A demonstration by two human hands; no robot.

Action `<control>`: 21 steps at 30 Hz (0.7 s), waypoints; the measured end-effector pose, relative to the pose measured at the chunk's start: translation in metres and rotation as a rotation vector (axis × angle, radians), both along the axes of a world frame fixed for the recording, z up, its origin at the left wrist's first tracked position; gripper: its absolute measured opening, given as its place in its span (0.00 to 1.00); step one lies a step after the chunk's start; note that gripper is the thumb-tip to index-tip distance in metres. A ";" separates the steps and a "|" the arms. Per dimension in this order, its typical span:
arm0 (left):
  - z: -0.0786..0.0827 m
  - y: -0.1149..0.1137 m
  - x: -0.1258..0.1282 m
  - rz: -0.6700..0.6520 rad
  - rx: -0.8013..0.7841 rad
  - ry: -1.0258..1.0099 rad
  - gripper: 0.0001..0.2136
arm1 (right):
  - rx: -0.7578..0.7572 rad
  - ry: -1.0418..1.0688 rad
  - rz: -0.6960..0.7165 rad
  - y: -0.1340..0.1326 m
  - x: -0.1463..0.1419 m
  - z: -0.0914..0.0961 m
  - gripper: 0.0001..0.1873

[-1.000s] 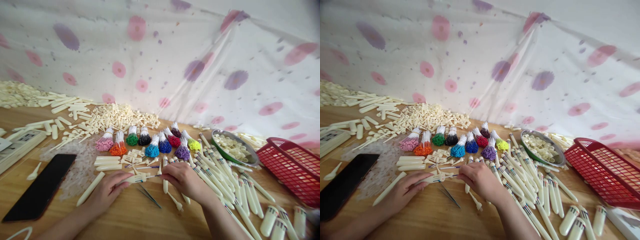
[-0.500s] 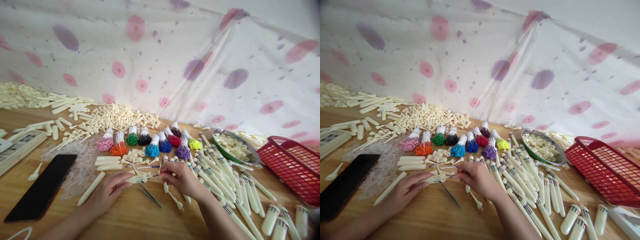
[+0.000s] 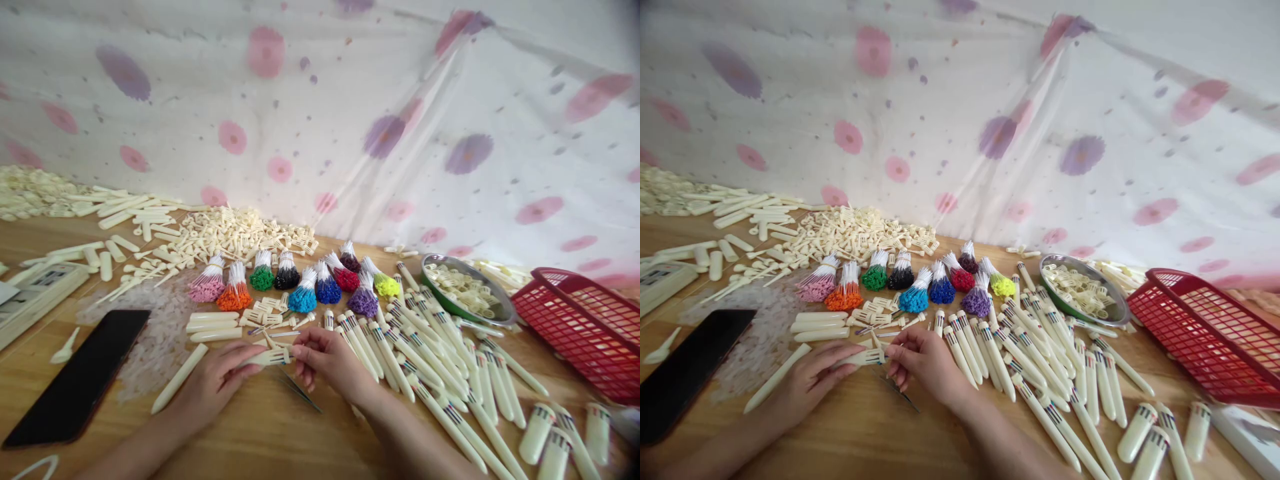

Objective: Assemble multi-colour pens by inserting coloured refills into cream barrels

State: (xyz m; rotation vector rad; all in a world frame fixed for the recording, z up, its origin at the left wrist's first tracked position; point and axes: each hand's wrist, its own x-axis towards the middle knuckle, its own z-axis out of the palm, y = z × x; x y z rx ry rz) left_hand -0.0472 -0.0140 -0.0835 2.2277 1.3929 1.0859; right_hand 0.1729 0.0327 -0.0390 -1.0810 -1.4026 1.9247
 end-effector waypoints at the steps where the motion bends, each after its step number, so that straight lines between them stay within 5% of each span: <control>1: -0.001 0.000 0.000 0.007 -0.001 -0.003 0.12 | 0.014 0.016 -0.010 -0.002 -0.002 -0.001 0.25; 7: -0.002 -0.001 -0.003 0.052 -0.063 -0.070 0.12 | 0.142 -0.082 0.045 0.002 0.008 0.007 0.28; 12: 0.001 -0.001 -0.004 0.069 -0.161 -0.220 0.11 | 0.702 -0.707 0.218 0.003 0.019 0.012 0.15; 15: 0.001 0.001 -0.006 0.114 -0.273 -0.318 0.11 | 0.953 -1.002 0.434 -0.005 0.007 0.004 0.17; 18: -0.001 0.002 -0.008 0.144 -0.352 -0.406 0.10 | 1.002 -1.080 0.549 -0.011 -0.007 -0.007 0.12; 21: -0.002 0.004 -0.009 0.157 -0.404 -0.463 0.11 | 0.946 -1.096 0.511 -0.008 -0.006 -0.006 0.05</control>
